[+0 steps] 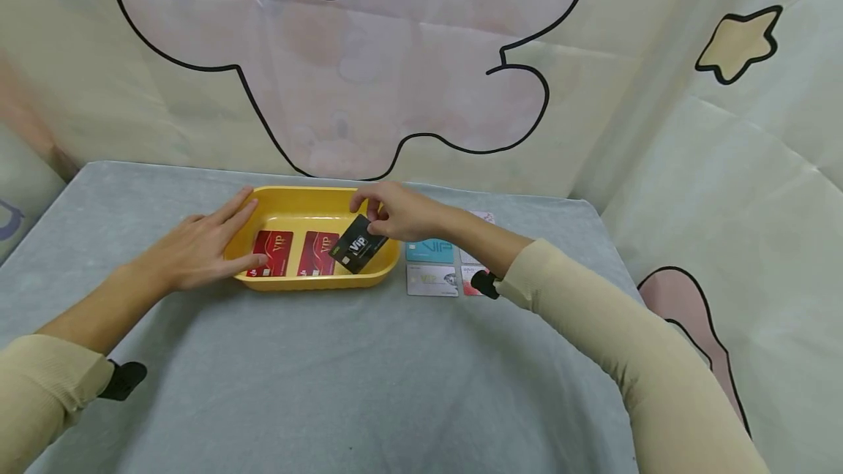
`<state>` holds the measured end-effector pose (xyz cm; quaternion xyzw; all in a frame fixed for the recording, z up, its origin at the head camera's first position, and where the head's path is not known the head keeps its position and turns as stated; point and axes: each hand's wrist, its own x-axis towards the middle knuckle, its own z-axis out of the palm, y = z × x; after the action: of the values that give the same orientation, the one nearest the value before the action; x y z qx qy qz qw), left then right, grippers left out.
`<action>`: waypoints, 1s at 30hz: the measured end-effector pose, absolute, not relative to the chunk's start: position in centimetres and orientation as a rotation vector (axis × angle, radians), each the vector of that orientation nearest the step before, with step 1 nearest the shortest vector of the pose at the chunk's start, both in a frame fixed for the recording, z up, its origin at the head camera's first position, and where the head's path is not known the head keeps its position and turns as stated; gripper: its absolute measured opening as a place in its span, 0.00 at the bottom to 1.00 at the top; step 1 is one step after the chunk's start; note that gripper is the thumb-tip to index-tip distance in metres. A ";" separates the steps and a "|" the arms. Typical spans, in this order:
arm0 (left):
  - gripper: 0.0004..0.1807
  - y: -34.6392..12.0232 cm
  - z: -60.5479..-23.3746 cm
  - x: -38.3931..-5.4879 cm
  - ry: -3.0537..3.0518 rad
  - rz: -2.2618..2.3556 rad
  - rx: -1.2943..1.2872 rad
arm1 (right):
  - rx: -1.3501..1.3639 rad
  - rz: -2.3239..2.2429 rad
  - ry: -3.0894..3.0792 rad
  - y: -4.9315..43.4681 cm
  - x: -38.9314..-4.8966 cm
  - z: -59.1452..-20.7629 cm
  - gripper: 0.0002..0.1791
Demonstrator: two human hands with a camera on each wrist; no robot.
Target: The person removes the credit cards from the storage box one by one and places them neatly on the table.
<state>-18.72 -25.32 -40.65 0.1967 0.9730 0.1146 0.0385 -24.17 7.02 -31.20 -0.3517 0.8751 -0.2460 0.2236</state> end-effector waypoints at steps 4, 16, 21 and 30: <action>0.53 -25.3 -40.6 -18.7 2.982 0.349 0.596 | -0.955 -0.731 2.443 8.4 -23.9 -30.7 0.19; 0.54 -25.2 -40.7 -18.8 2.974 0.300 0.600 | -0.888 -0.958 2.456 12.7 -23.3 -30.9 0.18; 0.54 -25.1 -40.7 -18.8 2.976 0.302 0.589 | -0.812 -1.023 2.438 14.6 -23.2 -31.7 0.18; 0.54 -25.2 -40.8 -18.9 2.969 0.288 0.596 | -0.686 -1.096 2.416 17.0 -22.6 -33.1 0.19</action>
<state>-18.94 -25.16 -40.85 0.1957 0.9748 0.0947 0.0498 -22.64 17.02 -33.12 -0.2454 0.8641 -0.3918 0.1991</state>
